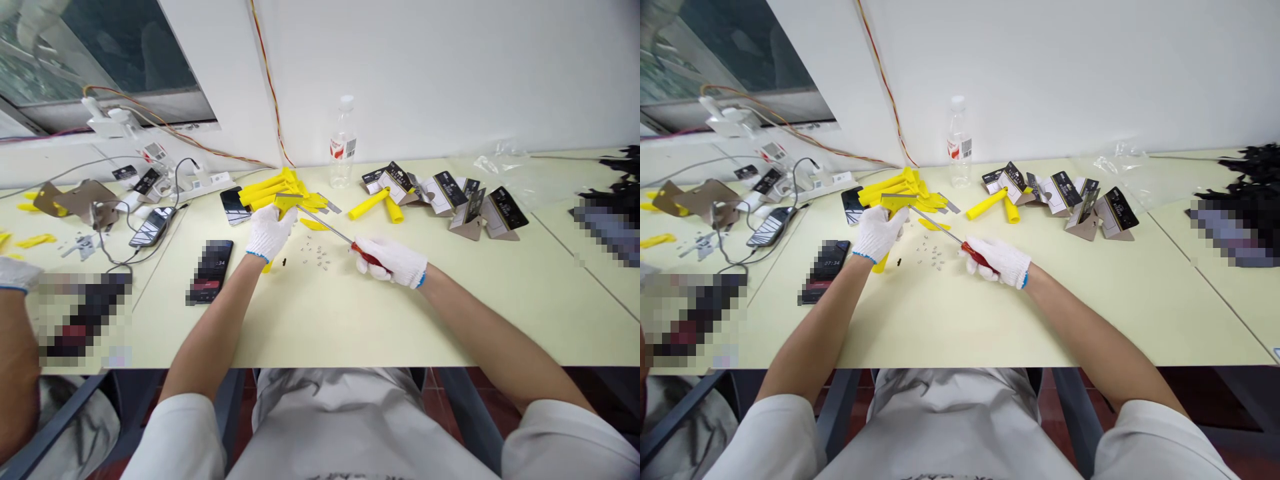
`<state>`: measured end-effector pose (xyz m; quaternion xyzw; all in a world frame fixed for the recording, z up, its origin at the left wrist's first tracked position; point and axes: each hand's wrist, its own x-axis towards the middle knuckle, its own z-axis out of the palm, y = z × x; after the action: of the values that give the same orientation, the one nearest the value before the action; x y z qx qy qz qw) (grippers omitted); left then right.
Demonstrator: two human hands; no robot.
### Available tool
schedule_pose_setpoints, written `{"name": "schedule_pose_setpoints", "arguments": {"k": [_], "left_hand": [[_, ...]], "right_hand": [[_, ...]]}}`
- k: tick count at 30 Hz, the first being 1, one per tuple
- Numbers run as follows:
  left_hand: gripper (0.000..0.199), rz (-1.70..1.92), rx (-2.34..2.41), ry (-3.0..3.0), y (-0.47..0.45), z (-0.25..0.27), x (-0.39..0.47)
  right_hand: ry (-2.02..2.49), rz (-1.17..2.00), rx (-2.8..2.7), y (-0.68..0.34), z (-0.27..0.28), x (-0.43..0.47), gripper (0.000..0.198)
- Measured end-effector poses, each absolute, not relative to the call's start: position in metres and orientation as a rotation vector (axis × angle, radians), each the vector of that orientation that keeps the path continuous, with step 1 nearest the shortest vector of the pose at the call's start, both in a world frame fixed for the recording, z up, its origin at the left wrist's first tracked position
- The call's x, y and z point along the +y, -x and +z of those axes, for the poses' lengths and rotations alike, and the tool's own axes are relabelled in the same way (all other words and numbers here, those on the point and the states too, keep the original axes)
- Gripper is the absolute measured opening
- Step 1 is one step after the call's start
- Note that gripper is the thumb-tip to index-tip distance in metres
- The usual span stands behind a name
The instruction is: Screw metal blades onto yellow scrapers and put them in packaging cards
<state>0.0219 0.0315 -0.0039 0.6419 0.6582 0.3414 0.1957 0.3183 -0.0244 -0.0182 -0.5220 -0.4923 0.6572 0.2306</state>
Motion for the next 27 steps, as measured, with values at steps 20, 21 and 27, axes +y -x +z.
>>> {"name": "schedule_pose_setpoints", "arguments": {"k": [20, 21, 27], "left_hand": [[0.041, 0.963, 1.872, -1.784, -0.023, 0.002, 0.030], [0.039, 0.975, 1.863, -1.786, -0.022, 0.001, 0.030], [0.035, 1.006, 1.815, -1.762, -0.016, -0.009, 0.034]], "right_hand": [[1.577, 0.750, -1.927, -0.322, -0.033, -0.021, 0.043], [1.575, 0.876, -1.889, -0.322, -0.031, -0.021, 0.049], [1.405, 1.800, -1.335, -0.326, -0.020, -0.021, 0.051]]}}
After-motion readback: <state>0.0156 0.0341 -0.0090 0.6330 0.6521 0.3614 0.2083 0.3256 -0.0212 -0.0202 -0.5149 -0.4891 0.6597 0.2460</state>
